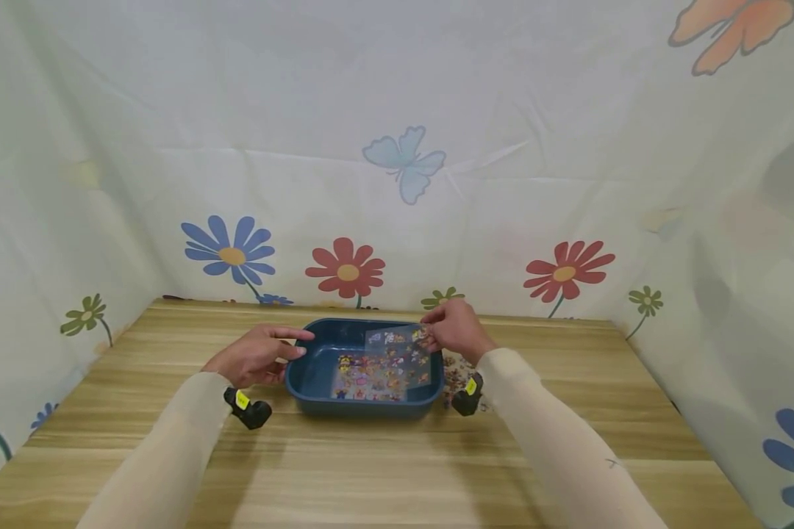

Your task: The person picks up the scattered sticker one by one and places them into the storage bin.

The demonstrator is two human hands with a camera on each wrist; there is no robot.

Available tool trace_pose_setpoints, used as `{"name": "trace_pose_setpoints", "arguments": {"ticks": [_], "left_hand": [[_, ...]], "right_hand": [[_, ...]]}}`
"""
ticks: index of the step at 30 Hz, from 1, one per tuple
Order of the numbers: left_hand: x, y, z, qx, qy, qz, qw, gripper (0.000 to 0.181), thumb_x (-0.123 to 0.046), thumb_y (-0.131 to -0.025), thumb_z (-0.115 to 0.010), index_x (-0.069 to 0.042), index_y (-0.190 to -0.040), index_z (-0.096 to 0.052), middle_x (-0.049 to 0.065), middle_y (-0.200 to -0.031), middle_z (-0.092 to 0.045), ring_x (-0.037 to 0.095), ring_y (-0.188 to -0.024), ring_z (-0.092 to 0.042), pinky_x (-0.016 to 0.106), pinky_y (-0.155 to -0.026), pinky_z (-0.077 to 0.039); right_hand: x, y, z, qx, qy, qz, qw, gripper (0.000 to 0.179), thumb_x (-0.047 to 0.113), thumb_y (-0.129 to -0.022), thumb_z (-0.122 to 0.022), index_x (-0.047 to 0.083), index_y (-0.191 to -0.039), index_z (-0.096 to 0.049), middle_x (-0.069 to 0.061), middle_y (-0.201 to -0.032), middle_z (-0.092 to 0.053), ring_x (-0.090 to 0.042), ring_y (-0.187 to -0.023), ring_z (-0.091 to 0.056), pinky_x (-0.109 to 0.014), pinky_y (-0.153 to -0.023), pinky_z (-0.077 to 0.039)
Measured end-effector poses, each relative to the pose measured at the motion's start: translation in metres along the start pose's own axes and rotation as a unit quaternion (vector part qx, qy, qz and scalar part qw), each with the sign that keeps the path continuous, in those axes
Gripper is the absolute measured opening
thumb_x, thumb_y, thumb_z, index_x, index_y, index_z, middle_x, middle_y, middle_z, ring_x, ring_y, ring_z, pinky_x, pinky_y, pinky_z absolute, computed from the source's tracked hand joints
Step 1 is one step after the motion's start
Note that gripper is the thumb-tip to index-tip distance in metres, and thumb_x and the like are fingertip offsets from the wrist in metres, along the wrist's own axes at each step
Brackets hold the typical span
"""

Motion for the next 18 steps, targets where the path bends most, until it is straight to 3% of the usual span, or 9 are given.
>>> {"name": "trace_pose_setpoints", "arguments": {"ticks": [18], "left_hand": [[-0.001, 0.0, 0.0, -0.012, -0.004, 0.009, 0.9999, 0.05, -0.012, -0.102, -0.064, -0.014, -0.151, -0.056, 0.018, -0.135, -0.06, 0.023, -0.075, -0.058, 0.029, -0.066, -0.053]], "right_hand": [[0.014, -0.01, -0.022, 0.017, 0.017, 0.012, 0.9996, 0.027, -0.006, -0.095, -0.059, -0.008, -0.117, -0.074, -0.024, -0.108, -0.076, -0.017, -0.065, -0.073, -0.035, -0.065, -0.064]]}}
Point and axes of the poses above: each hand's wrist, its own y-axis away from the middle knuckle, its own z-axis out of the back of the hand, x = y × z, the point moved 3 cm from there along -y, towards the middle knuckle
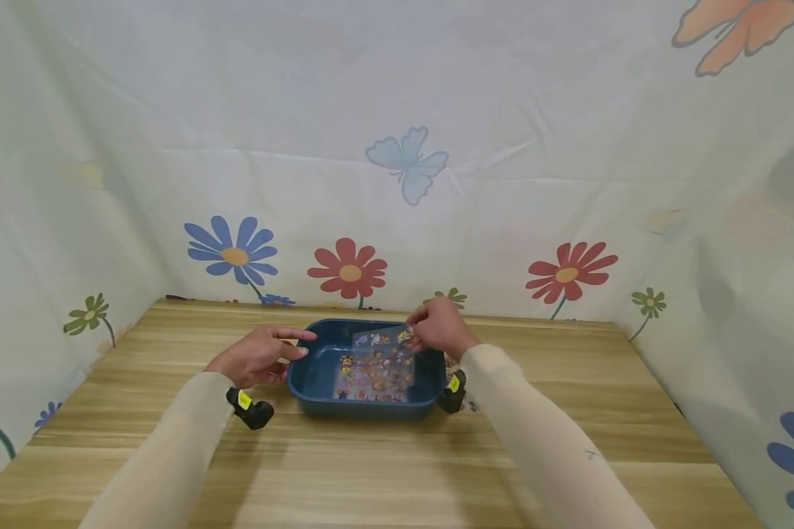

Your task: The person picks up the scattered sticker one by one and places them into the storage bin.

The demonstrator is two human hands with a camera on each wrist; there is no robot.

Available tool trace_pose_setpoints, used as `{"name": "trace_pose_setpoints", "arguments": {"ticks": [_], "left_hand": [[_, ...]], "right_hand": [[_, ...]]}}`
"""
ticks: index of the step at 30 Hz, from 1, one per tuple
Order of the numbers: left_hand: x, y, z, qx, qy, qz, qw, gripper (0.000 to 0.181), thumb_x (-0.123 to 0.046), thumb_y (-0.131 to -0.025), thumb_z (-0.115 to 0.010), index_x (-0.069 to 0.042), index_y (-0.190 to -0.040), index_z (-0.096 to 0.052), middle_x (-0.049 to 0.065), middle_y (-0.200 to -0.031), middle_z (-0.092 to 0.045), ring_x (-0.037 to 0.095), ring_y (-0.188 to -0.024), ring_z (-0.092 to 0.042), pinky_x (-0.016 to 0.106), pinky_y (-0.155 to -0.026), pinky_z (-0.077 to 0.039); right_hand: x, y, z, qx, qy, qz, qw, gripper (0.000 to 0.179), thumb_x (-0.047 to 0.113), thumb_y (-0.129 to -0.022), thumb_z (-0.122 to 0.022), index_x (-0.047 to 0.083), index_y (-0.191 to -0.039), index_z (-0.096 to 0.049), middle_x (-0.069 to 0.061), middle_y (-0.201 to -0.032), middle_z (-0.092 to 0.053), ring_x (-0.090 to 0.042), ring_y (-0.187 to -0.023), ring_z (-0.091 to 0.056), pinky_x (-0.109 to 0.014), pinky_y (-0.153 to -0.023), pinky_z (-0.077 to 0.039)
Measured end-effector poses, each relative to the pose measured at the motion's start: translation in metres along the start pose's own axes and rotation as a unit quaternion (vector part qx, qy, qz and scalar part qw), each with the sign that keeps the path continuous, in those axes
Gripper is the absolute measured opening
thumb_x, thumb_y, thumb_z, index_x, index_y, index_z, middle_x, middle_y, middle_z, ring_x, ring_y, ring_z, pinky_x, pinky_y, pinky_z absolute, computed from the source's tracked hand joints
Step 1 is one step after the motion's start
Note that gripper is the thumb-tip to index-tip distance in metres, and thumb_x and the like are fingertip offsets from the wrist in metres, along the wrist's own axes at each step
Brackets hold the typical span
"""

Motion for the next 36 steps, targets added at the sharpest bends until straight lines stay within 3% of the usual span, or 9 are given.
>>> {"name": "trace_pose_setpoints", "arguments": {"ticks": [13, 19, 36], "left_hand": [[0.001, -0.001, 0.001, 0.003, 0.002, 0.0, 1.0, 0.05, -0.011, -0.102, -0.063, -0.014, -0.151, -0.055, 0.018, -0.134, -0.06, 0.023, -0.074, -0.057, 0.029, -0.065, -0.052], [0.001, -0.001, 0.002, 0.008, 0.004, 0.0, 1.0, 0.051, -0.011, -0.102, -0.063, -0.015, -0.152, -0.055, 0.016, -0.13, -0.061, 0.021, -0.072, -0.057, 0.028, -0.063, -0.052], [0.0, -0.002, 0.001, 0.002, 0.003, 0.005, 1.0, 0.05, -0.012, -0.102, -0.063, -0.016, -0.151, -0.056, 0.014, -0.126, -0.062, 0.021, -0.071, -0.057, 0.029, -0.063, -0.051]], "right_hand": [[0.01, -0.006, -0.017, 0.027, -0.01, -0.002, 0.9996, 0.026, -0.009, -0.092, -0.055, -0.013, -0.11, -0.074, -0.022, -0.089, -0.075, -0.014, -0.056, -0.068, -0.048, -0.074, -0.064], [0.009, -0.009, -0.022, 0.037, -0.006, -0.005, 0.9993, 0.026, -0.009, -0.091, -0.053, -0.012, -0.106, -0.075, -0.018, -0.08, -0.073, -0.017, -0.057, -0.069, -0.043, -0.069, -0.064], [0.004, -0.013, -0.029, 0.047, 0.03, -0.021, 0.9982, 0.025, -0.008, -0.092, -0.054, -0.01, -0.102, -0.077, -0.017, -0.074, -0.073, -0.014, -0.052, -0.067, -0.041, -0.066, -0.064]]}}
Point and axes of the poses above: each hand's wrist, its own y-axis away from the middle knuckle, its own z-axis out of the back of the hand, x = y × z, the point moved 3 cm from there along -y, towards the middle knuckle
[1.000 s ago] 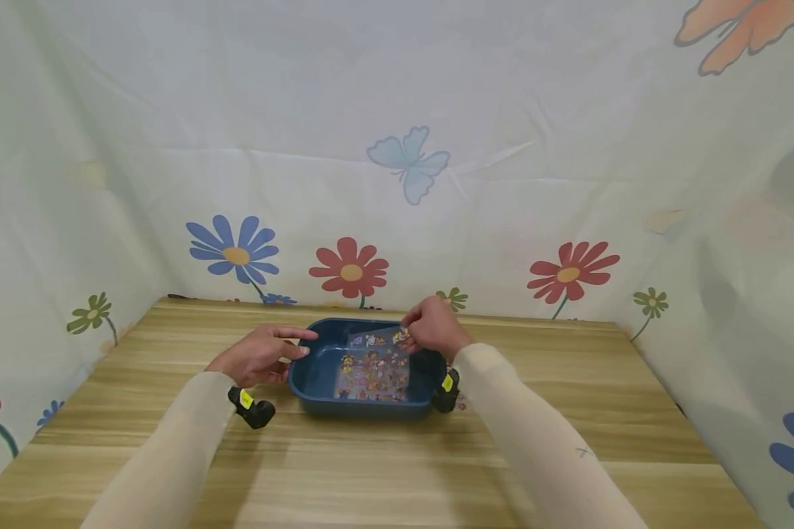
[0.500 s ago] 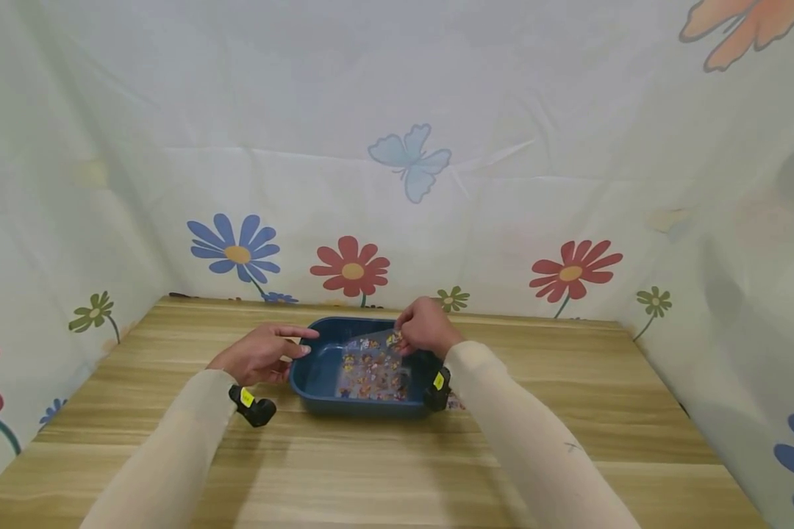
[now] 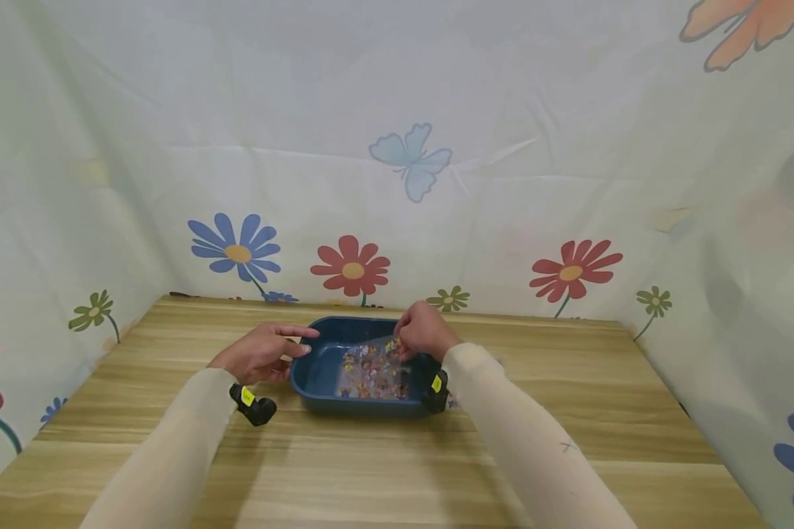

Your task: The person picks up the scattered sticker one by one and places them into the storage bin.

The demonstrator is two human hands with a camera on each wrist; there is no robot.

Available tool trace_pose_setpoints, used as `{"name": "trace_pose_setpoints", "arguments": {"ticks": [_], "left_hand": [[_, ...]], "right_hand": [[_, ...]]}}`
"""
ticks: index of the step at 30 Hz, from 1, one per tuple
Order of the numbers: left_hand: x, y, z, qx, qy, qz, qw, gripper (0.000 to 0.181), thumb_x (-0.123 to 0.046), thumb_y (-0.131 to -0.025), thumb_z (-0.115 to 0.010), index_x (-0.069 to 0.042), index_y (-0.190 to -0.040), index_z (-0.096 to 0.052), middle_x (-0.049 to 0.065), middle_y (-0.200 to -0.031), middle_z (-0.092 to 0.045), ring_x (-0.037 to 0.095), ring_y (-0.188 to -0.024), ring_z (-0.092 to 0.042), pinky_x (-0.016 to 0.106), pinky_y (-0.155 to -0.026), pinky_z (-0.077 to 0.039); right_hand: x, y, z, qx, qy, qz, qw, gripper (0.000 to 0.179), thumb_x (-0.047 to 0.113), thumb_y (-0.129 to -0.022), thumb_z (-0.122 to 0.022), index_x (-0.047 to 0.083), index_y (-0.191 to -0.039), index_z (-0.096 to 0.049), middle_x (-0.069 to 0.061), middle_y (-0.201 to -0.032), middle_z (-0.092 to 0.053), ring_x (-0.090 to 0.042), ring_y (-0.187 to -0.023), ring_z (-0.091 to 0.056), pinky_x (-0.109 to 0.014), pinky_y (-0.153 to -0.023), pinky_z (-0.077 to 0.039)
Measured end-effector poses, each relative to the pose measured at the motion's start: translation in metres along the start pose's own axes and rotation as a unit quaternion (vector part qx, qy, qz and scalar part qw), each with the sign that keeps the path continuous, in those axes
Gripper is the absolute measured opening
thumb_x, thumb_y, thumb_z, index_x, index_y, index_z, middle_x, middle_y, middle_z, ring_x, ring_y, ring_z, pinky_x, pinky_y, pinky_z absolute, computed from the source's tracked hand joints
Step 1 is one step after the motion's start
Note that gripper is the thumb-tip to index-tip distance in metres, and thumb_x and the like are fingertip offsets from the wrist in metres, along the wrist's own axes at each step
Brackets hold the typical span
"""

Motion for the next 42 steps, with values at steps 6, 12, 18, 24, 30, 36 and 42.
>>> {"name": "trace_pose_setpoints", "arguments": {"ticks": [6, 12, 18, 24, 30, 36, 42], "left_hand": [[-0.0004, 0.0, -0.0003, 0.002, 0.001, 0.0, 1.0, 0.05, -0.012, -0.102, -0.063, -0.016, -0.151, -0.055, 0.015, -0.126, -0.061, 0.021, -0.07, -0.056, 0.03, -0.063, -0.051], [-0.0016, 0.0011, -0.0006, 0.001, 0.002, 0.0, 1.0, 0.05, -0.011, -0.102, -0.062, -0.015, -0.152, -0.055, 0.016, -0.13, -0.059, 0.021, -0.071, -0.055, 0.03, -0.064, -0.051], [-0.0029, 0.0018, -0.0013, -0.001, 0.0, 0.0, 1.0, 0.05, -0.011, -0.102, -0.062, -0.015, -0.151, -0.055, 0.016, -0.13, -0.06, 0.021, -0.071, -0.056, 0.029, -0.064, -0.051], [-0.0032, 0.0012, -0.0016, 0.001, 0.002, 0.0, 1.0, 0.05, -0.01, -0.102, -0.062, -0.014, -0.152, -0.055, 0.014, -0.127, -0.062, 0.021, -0.071, -0.056, 0.028, -0.063, -0.051], [-0.0042, 0.0016, -0.0015, -0.002, -0.003, 0.003, 1.0, 0.05, -0.011, -0.103, -0.062, -0.014, -0.152, -0.054, 0.015, -0.129, -0.061, 0.02, -0.071, -0.056, 0.028, -0.063, -0.051], [-0.0024, 0.0013, -0.0009, 0.0, -0.001, 0.004, 1.0, 0.05, -0.01, -0.102, -0.062, -0.014, -0.152, -0.055, 0.017, -0.134, -0.059, 0.021, -0.072, -0.057, 0.027, -0.064, -0.051], [-0.0014, 0.0018, -0.0004, -0.001, -0.004, 0.005, 1.0, 0.05, -0.012, -0.102, -0.063, -0.015, -0.151, -0.055, 0.019, -0.139, -0.056, 0.02, -0.072, -0.057, 0.027, -0.063, -0.052]], "right_hand": [[-0.0017, 0.001, -0.0021, 0.004, 0.006, -0.004, 1.0, 0.023, -0.006, -0.095, -0.057, -0.011, -0.104, -0.077, -0.019, -0.082, -0.076, -0.016, -0.054, -0.069, -0.041, -0.067, -0.064], [-0.0012, 0.001, -0.0027, 0.011, 0.02, -0.014, 0.9996, 0.02, -0.006, -0.095, -0.06, -0.011, -0.105, -0.077, -0.019, -0.078, -0.076, -0.015, -0.053, -0.069, -0.037, -0.064, -0.063], [-0.0013, -0.0009, -0.0023, 0.014, 0.042, -0.014, 0.9989, 0.02, -0.008, -0.094, -0.06, -0.011, -0.102, -0.077, -0.02, -0.077, -0.076, -0.018, -0.055, -0.072, -0.036, -0.063, -0.063], [-0.0032, -0.0022, -0.0023, 0.008, 0.075, -0.009, 0.9971, 0.02, -0.009, -0.092, -0.059, -0.009, -0.098, -0.079, -0.018, -0.078, -0.077, -0.021, -0.061, -0.076, -0.032, -0.059, -0.062], [-0.0032, -0.0034, -0.0018, 0.011, 0.115, -0.011, 0.9933, 0.016, -0.005, -0.092, -0.065, -0.006, -0.096, -0.08, -0.014, -0.078, -0.078, -0.013, -0.055, -0.072, -0.028, -0.056, -0.06], [-0.0023, -0.0025, -0.0008, 0.015, 0.129, -0.02, 0.9913, 0.016, -0.005, -0.093, -0.065, -0.006, -0.098, -0.08, -0.014, -0.082, -0.078, -0.015, -0.058, -0.074, -0.027, -0.056, -0.06], [-0.0022, -0.0018, 0.0017, 0.021, 0.131, -0.023, 0.9909, 0.018, -0.006, -0.092, -0.064, -0.007, -0.102, -0.079, -0.014, -0.082, -0.077, -0.018, -0.061, -0.075, -0.028, -0.058, -0.061]]}}
Point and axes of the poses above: each hand's wrist, its own y-axis away from the middle knuckle, its own z-axis out of the back of the hand, x = y × z, the point moved 3 cm from there along -y, towards the middle knuckle
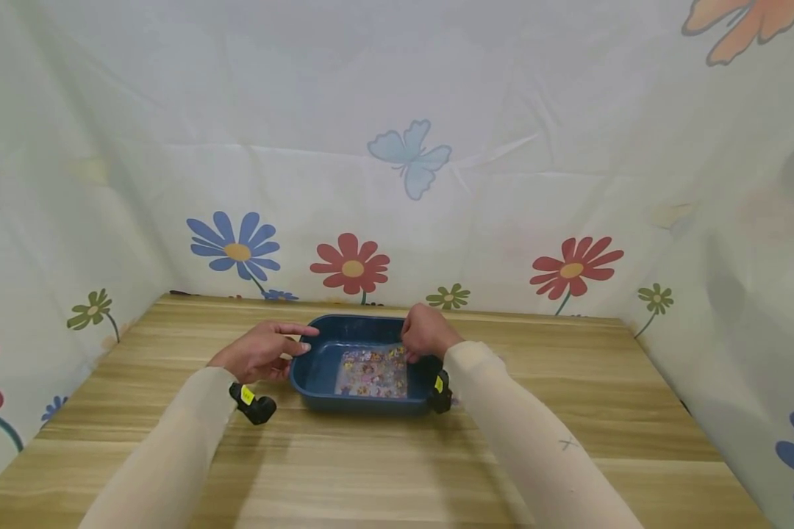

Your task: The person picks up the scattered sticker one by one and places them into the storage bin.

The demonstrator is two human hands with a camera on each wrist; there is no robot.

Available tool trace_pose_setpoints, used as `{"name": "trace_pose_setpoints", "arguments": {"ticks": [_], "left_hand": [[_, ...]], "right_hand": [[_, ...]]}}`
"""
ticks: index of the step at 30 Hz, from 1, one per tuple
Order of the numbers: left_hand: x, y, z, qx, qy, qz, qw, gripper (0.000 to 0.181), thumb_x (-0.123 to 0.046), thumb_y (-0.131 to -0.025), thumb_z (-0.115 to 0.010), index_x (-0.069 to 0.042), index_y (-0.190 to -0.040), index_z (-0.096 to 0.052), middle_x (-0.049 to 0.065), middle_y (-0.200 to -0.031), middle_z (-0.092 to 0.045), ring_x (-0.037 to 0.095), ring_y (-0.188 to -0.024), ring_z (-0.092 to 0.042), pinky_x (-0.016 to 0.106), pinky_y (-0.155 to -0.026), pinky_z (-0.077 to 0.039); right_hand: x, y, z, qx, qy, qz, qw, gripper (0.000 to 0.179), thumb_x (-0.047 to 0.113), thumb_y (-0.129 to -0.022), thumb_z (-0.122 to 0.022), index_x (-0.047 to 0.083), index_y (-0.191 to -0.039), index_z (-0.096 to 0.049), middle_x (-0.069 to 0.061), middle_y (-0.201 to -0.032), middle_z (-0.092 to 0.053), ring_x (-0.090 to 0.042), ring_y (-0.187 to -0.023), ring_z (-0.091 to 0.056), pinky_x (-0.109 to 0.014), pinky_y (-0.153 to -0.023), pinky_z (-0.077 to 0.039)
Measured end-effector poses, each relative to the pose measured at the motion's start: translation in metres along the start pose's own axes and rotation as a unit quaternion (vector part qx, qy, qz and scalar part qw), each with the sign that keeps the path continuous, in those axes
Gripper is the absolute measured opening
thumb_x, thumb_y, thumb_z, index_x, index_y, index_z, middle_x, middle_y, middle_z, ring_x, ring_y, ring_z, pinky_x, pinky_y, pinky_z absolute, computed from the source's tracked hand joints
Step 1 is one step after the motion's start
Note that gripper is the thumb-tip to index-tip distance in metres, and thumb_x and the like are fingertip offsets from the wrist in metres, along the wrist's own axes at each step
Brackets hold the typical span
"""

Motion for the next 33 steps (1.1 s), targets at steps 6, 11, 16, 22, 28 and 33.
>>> {"name": "trace_pose_setpoints", "arguments": {"ticks": [6, 11, 16, 22, 28, 33], "left_hand": [[0.001, -0.001, -0.001, 0.003, 0.002, -0.003, 1.0, 0.05, -0.012, -0.103, -0.062, -0.015, -0.152, -0.054, 0.018, -0.135, -0.058, 0.02, -0.071, -0.057, 0.027, -0.062, -0.051], [0.0, -0.001, -0.003, 0.002, -0.004, -0.004, 1.0, 0.051, -0.013, -0.103, -0.062, -0.016, -0.153, -0.054, 0.017, -0.134, -0.058, 0.02, -0.071, -0.057, 0.027, -0.062, -0.051], [0.002, -0.002, -0.001, 0.004, -0.009, -0.009, 0.9999, 0.051, -0.014, -0.103, -0.062, -0.016, -0.153, -0.053, 0.017, -0.135, -0.058, 0.02, -0.071, -0.058, 0.028, -0.063, -0.051], [0.004, -0.001, 0.0, 0.004, -0.009, -0.012, 0.9999, 0.052, -0.015, -0.103, -0.063, -0.015, -0.153, -0.053, 0.018, -0.138, -0.057, 0.022, -0.074, -0.058, 0.03, -0.066, -0.052], [0.003, 0.0, -0.001, 0.008, -0.004, -0.011, 0.9999, 0.052, -0.014, -0.103, -0.062, -0.015, -0.154, -0.051, 0.02, -0.144, -0.055, 0.023, -0.076, -0.059, 0.03, -0.067, -0.053], [0.003, -0.001, -0.002, 0.011, -0.005, -0.012, 0.9999, 0.052, -0.014, -0.104, -0.061, -0.014, -0.155, -0.051, 0.022, -0.15, -0.051, 0.023, -0.076, -0.059, 0.029, -0.066, -0.053]], "right_hand": [[-0.002, 0.003, 0.004, -0.003, 0.015, 0.012, 0.9998, 0.02, -0.005, -0.094, -0.062, -0.008, -0.105, -0.078, -0.013, -0.078, -0.077, -0.019, -0.062, -0.076, -0.029, -0.059, -0.061], [-0.004, 0.007, 0.011, -0.005, 0.005, 0.021, 0.9998, 0.021, -0.004, -0.096, -0.059, -0.01, -0.103, -0.078, -0.013, -0.074, -0.076, -0.018, -0.061, -0.075, -0.031, -0.061, -0.062], [-0.005, 0.015, 0.022, -0.017, -0.01, 0.033, 0.9993, 0.022, -0.003, -0.098, -0.058, -0.01, -0.108, -0.076, -0.017, -0.077, -0.076, -0.023, -0.065, -0.077, -0.032, -0.062, -0.063], [-0.008, 0.026, 0.034, -0.016, -0.035, 0.029, 0.9988, 0.028, -0.008, -0.095, -0.057, -0.01, -0.118, -0.073, -0.022, -0.092, -0.077, -0.025, -0.071, -0.078, -0.033, -0.065, -0.064], [-0.019, 0.032, 0.046, -0.028, -0.069, 0.026, 0.9968, 0.029, -0.009, -0.092, -0.057, -0.011, -0.116, -0.072, -0.029, -0.103, -0.075, -0.019, -0.065, -0.075, -0.037, -0.068, -0.064], [-0.03, 0.037, 0.058, -0.055, -0.05, 0.025, 0.9969, 0.026, -0.007, -0.09, -0.061, -0.009, -0.113, -0.074, -0.027, -0.118, -0.073, -0.017, -0.065, -0.074, -0.037, -0.069, -0.064]]}}
Point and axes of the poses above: each hand's wrist, its own y-axis away from the middle knuckle, its own z-axis out of the back of the hand, x = y × z, the point moved 3 cm from there along -y, towards the middle knuckle
